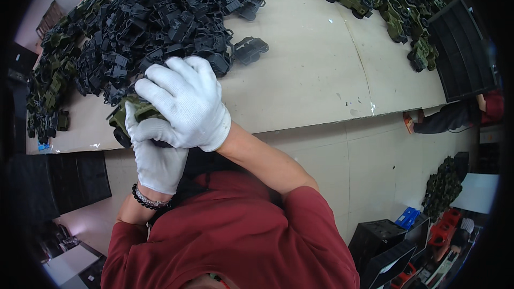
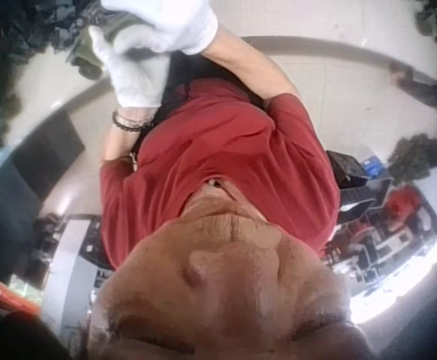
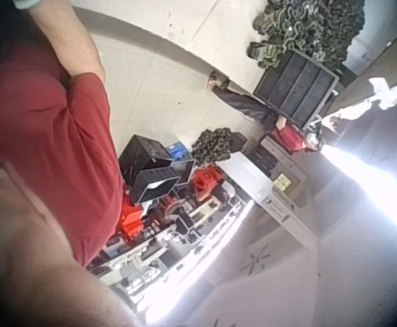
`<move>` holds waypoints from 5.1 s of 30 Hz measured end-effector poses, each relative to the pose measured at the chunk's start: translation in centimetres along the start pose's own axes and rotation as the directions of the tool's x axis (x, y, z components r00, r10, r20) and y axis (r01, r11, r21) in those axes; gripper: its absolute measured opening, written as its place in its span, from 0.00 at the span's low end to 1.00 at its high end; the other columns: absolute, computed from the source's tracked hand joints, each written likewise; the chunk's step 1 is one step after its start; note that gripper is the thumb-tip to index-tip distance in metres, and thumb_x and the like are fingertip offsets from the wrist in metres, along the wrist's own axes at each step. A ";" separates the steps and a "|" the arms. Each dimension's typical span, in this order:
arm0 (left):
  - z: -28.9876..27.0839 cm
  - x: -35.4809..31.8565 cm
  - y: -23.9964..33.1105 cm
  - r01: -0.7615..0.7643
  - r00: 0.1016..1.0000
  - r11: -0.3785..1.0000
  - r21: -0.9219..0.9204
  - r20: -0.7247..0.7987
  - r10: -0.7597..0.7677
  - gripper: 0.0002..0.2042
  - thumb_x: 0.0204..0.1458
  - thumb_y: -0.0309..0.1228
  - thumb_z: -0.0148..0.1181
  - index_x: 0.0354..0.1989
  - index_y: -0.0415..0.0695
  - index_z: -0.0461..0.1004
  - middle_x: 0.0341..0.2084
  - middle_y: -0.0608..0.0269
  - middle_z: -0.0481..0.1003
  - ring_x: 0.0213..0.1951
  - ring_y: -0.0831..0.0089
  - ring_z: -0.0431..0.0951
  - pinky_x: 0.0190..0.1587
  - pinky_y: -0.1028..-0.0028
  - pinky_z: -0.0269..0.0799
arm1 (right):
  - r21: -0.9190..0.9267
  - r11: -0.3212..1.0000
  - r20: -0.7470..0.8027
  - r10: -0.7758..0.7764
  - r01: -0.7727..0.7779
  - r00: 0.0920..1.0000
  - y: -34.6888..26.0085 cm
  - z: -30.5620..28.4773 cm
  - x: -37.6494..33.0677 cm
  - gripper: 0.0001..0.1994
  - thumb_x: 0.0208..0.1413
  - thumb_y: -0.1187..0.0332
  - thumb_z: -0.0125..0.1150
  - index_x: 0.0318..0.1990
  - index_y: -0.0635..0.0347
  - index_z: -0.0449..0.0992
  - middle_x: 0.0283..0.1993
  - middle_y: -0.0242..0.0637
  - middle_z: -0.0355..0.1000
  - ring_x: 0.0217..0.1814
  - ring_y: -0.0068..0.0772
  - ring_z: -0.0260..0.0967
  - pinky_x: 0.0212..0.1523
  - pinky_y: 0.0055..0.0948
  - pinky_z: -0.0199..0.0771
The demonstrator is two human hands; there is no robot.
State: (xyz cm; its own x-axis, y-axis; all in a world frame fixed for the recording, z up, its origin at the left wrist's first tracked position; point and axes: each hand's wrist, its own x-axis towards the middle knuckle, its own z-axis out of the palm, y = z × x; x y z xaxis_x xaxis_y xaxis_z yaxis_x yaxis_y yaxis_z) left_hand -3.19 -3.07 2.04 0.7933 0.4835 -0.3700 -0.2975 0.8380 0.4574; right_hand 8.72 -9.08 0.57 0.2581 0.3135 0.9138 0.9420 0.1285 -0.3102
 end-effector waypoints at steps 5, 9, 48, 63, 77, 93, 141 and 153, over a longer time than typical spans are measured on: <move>-0.6 0.3 1.0 -0.029 0.999 0.988 0.154 0.018 0.027 0.31 0.61 0.60 0.53 0.62 0.49 0.68 0.56 0.63 0.71 0.59 0.68 0.70 0.63 0.64 0.66 | -0.048 0.999 0.042 0.005 -0.003 0.999 -0.5 -0.7 0.8 0.37 0.58 0.33 0.48 0.49 0.62 0.79 0.49 0.47 0.76 0.48 0.50 0.76 0.47 0.42 0.67; -1.1 1.2 6.1 -0.214 0.966 0.847 0.486 -0.024 0.258 0.27 0.60 0.54 0.60 0.58 0.48 0.70 0.53 0.59 0.71 0.57 0.65 0.71 0.59 0.62 0.70 | -0.026 0.999 0.230 0.043 -0.038 0.972 1.2 -3.0 -0.3 0.47 0.56 0.25 0.38 0.63 0.61 0.71 0.63 0.50 0.69 0.64 0.55 0.66 0.64 0.50 0.61; -1.7 6.9 -3.4 0.757 0.501 0.645 0.105 0.541 -0.676 0.46 0.57 0.70 0.41 0.72 0.44 0.54 0.65 0.51 0.65 0.63 0.59 0.70 0.63 0.58 0.70 | -0.272 0.867 0.457 -0.266 0.418 0.849 4.9 -12.1 -2.3 0.13 0.40 0.67 0.64 0.37 0.47 0.74 0.50 0.30 0.77 0.53 0.45 0.72 0.52 0.51 0.70; -5.0 4.5 2.1 0.235 0.788 0.937 0.258 0.514 -0.339 0.43 0.52 0.48 0.65 0.73 0.41 0.54 0.66 0.44 0.63 0.61 0.51 0.71 0.60 0.52 0.73 | -0.644 0.742 0.516 0.602 -0.188 0.609 12.1 -7.7 -4.2 0.27 0.43 0.60 0.75 0.54 0.52 0.78 0.58 0.41 0.74 0.63 0.48 0.67 0.61 0.41 0.68; -3.6 4.1 1.4 0.103 0.891 0.945 0.310 0.393 -0.226 0.36 0.59 0.49 0.59 0.70 0.41 0.57 0.57 0.49 0.72 0.56 0.58 0.75 0.61 0.57 0.71 | -0.764 0.636 0.213 0.414 -0.114 0.885 13.0 -15.5 -5.1 0.28 0.46 0.50 0.74 0.53 0.54 0.78 0.54 0.50 0.75 0.55 0.52 0.70 0.54 0.47 0.71; -2.5 4.3 0.3 -0.387 0.921 0.653 0.650 0.311 0.236 0.16 0.59 0.32 0.66 0.53 0.38 0.76 0.48 0.63 0.79 0.48 0.78 0.77 0.53 0.75 0.72 | -0.068 0.892 0.431 0.429 -0.446 0.794 0.9 -6.4 -2.8 0.35 0.51 0.46 0.68 0.61 0.62 0.74 0.56 0.46 0.71 0.53 0.50 0.68 0.57 0.41 0.68; 1.4 4.8 12.9 -0.416 0.894 0.629 0.657 0.169 0.415 0.27 0.66 0.52 0.50 0.61 0.41 0.65 0.50 0.57 0.72 0.51 0.68 0.76 0.54 0.65 0.76 | -0.257 0.965 0.226 0.105 -0.044 0.969 10.6 -7.6 4.5 0.42 0.45 0.40 0.70 0.63 0.58 0.68 0.64 0.49 0.65 0.65 0.56 0.60 0.64 0.49 0.61; -5.3 20.5 33.8 -0.583 0.638 0.359 0.729 0.137 0.758 0.37 0.63 0.55 0.54 0.75 0.48 0.55 0.74 0.61 0.52 0.73 0.66 0.52 0.72 0.55 0.52 | -0.662 0.657 0.115 0.564 -0.360 0.818 39.9 -11.2 16.7 0.36 0.52 0.40 0.64 0.60 0.59 0.75 0.61 0.49 0.73 0.64 0.49 0.68 0.64 0.42 0.67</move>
State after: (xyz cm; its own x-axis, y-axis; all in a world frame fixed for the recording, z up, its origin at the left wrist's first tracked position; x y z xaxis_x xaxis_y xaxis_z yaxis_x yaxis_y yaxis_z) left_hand 0.23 36.48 5.61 0.3538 0.9088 0.2212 -0.1818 -0.1652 0.9694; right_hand 53.00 -9.24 6.44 0.7174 0.4370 0.5425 0.6684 -0.6512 -0.3593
